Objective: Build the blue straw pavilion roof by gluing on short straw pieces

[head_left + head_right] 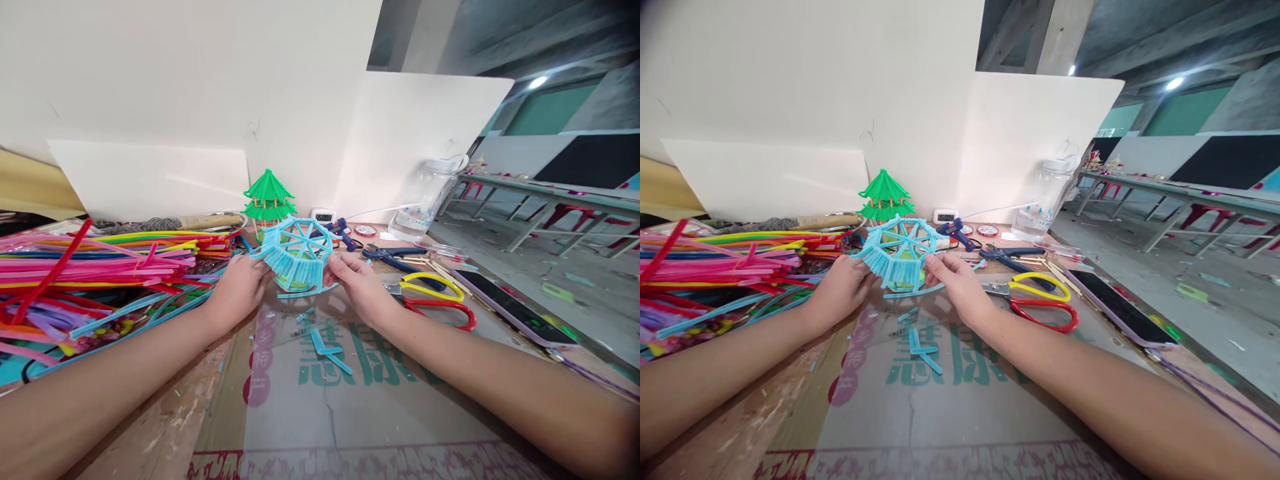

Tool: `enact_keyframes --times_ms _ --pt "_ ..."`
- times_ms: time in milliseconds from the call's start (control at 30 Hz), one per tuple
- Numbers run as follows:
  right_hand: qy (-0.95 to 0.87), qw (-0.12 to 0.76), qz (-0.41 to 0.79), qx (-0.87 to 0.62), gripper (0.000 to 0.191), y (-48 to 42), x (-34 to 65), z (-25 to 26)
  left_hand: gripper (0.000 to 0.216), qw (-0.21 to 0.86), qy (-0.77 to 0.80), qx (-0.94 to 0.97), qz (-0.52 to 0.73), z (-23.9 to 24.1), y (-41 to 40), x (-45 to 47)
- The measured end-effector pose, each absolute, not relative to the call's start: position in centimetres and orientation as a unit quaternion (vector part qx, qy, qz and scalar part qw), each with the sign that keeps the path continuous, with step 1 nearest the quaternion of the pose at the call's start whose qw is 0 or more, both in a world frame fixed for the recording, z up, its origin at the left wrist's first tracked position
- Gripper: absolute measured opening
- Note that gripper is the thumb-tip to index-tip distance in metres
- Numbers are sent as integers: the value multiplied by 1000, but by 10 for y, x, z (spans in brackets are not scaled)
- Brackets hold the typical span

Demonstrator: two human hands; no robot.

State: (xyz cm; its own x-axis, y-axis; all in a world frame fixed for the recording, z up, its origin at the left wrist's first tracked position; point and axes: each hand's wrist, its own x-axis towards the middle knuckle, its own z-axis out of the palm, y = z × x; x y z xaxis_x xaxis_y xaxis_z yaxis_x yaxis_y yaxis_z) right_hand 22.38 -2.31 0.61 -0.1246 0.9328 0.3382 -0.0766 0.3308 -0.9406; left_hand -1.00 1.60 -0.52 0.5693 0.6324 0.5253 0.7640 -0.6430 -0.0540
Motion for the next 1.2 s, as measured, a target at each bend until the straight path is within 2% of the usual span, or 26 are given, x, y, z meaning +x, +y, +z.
enact_keyframes --times_ms 533,867,967,1200 --pt "-624 532 450 -354 28 -27 223 9 25 143 -397 -874 -241 -6 16 -11" --pt "-637 529 434 -356 38 -29 223 9 25 137 -399 -875 -238 -5 15 -9" --pt "-661 503 407 -378 40 -30 224 10 27 131 -402 -875 -238 -6 15 -10" --pt "-669 482 394 -405 35 -36 221 15 26 113 -400 -875 -248 -5 16 -10"
